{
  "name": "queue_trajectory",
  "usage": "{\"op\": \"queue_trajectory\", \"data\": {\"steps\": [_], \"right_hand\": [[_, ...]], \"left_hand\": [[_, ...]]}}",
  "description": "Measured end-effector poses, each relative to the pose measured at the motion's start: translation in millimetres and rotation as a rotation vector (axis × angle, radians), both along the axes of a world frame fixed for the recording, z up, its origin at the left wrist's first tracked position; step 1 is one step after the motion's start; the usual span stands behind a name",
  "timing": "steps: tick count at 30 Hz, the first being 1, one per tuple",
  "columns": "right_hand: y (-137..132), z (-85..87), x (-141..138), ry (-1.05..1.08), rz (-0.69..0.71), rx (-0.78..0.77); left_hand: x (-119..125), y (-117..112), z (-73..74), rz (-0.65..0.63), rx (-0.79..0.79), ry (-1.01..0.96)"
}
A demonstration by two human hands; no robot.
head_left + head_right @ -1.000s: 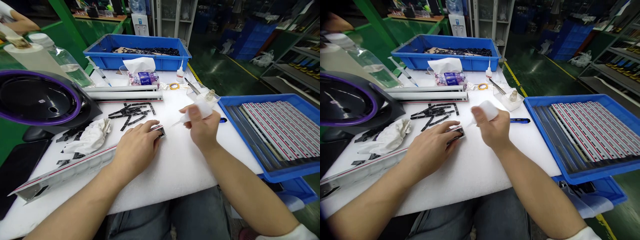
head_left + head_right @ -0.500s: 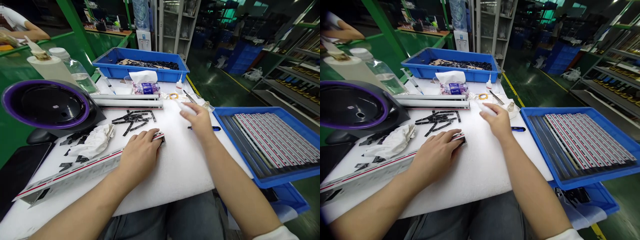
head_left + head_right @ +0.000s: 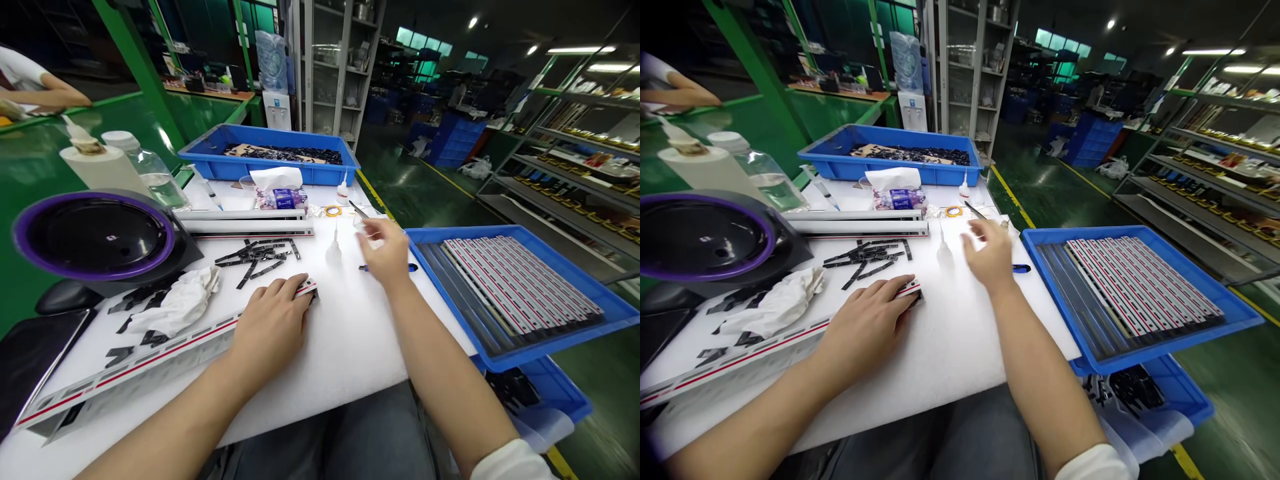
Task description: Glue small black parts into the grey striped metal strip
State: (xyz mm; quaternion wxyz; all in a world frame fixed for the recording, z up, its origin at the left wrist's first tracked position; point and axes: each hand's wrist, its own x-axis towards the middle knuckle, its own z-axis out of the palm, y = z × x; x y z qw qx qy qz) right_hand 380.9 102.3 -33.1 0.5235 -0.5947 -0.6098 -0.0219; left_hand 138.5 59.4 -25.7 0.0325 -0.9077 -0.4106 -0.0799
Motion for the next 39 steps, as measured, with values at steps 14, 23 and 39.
{"op": "queue_trajectory", "data": {"steps": [14, 23, 39], "right_hand": [[21, 5.6, 65, 0.01, -0.406, -0.062], [-12, 7.2, -4, 0.607, 0.159, 0.159], [-27, -1.6, -59, 0.418, 0.574, -0.179]], "left_hand": [[2, -1, 2.6, 0.019, -0.009, 0.032], [-1, 7, 5.8, 0.045, -0.039, -0.021], [1, 9, 2.7, 0.075, -0.03, -0.006]]}}
